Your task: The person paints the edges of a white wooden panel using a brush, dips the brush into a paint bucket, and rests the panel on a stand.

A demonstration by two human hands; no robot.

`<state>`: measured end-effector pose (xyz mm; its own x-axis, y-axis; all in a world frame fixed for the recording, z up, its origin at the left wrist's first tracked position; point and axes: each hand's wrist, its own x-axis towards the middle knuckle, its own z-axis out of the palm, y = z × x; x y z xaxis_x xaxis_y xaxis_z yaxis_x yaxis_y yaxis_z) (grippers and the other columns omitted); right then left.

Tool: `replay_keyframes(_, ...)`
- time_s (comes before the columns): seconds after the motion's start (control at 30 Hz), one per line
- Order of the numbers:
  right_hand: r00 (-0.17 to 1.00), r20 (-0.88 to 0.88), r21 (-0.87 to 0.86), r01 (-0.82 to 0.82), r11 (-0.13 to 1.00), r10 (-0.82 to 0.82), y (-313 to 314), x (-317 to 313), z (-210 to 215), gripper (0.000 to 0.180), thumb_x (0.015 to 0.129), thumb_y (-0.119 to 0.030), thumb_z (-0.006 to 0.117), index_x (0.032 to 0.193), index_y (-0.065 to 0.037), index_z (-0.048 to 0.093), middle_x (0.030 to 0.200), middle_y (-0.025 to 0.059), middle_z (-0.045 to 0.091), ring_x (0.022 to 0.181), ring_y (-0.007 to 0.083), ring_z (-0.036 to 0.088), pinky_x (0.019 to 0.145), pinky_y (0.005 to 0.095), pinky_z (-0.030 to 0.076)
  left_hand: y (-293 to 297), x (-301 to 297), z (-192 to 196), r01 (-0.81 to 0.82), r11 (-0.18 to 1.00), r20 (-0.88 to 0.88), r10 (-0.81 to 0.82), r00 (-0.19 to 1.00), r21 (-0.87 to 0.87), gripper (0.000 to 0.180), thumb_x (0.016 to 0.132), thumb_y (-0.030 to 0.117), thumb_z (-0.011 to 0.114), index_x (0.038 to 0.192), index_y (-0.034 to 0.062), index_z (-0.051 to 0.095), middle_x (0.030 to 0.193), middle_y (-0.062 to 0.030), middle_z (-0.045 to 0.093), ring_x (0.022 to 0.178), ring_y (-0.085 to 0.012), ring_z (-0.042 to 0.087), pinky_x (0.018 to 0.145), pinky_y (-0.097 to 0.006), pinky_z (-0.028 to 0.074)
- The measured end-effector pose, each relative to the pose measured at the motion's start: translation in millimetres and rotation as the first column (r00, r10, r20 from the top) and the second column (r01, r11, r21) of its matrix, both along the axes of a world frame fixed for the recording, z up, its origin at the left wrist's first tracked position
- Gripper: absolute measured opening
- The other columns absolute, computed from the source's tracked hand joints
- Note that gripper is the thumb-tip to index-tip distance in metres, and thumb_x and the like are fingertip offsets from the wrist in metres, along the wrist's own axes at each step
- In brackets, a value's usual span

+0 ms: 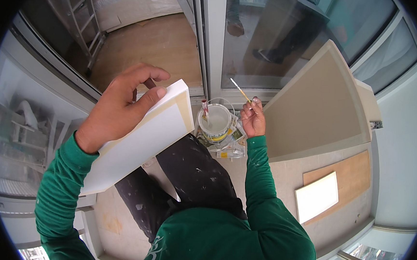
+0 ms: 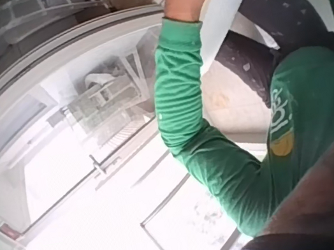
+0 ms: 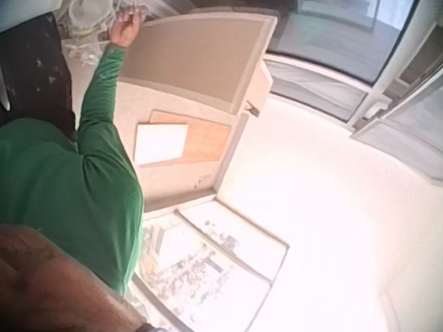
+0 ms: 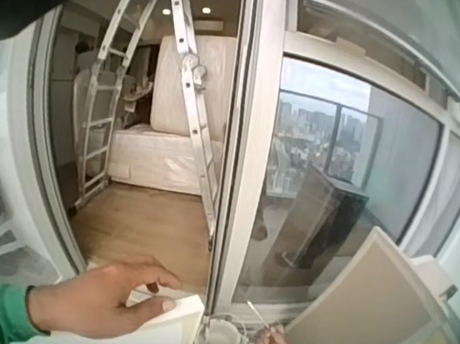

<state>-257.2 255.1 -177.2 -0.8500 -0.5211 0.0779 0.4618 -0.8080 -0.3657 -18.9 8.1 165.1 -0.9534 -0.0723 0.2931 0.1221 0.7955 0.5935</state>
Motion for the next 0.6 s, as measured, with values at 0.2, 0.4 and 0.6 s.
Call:
replay_keyframes(0.2, 0.994, -0.096, -0.013, 0.054, 0.998, -0.055, 9, -11, 70, 0.015, 0.105, -0.007, 0.064, 0.12, -0.006, 0.064, 0.095, 0.0046, 0.059, 0.081, 0.0131, 0.052, 0.069, 0.0268, 0.045, 3, -5, -1, 0.028, 0.999, -0.003, -0.028, 1.0, 0.021, 0.026, 0.102, 0.015, 0.068, 0.123, -0.0004, 0.069, 0.11, -0.0103, 0.068, 0.097, -0.02, 0.065, 0.072, -0.033, 0.05)
replay_keyframes(0.4, 0.989, -0.102, -0.088, 0.1, 0.991, -0.109, -5, 1, 101, 0.012, 0.11, -0.016, 0.06, 0.115, -0.005, 0.062, 0.091, 0.0035, 0.056, 0.078, 0.0122, 0.049, 0.066, 0.0259, 0.044, 0, -4, 4, 0.014, 1.0, 0.027, -0.014, 1.0, 0.019, 0.028, 0.101, 0.018, 0.069, 0.123, -0.0001, 0.069, 0.115, -0.0115, 0.069, 0.098, -0.0211, 0.067, 0.071, -0.033, 0.05)
replay_keyframes(0.6, 0.997, -0.081, -0.2, -0.001, 0.98, -0.015, -11, 7, 103, 0.017, 0.112, -0.02, 0.056, 0.109, -0.005, 0.063, 0.088, 0.0034, 0.056, 0.074, 0.0129, 0.049, 0.065, 0.027, 0.044, -1, -5, 1, 0.032, 0.999, 0.005, -0.032, 0.999, 0.016, 0.028, 0.102, 0.018, 0.069, 0.123, -0.0001, 0.069, 0.116, -0.013, 0.069, 0.099, -0.024, 0.066, 0.081, -0.037, 0.053)
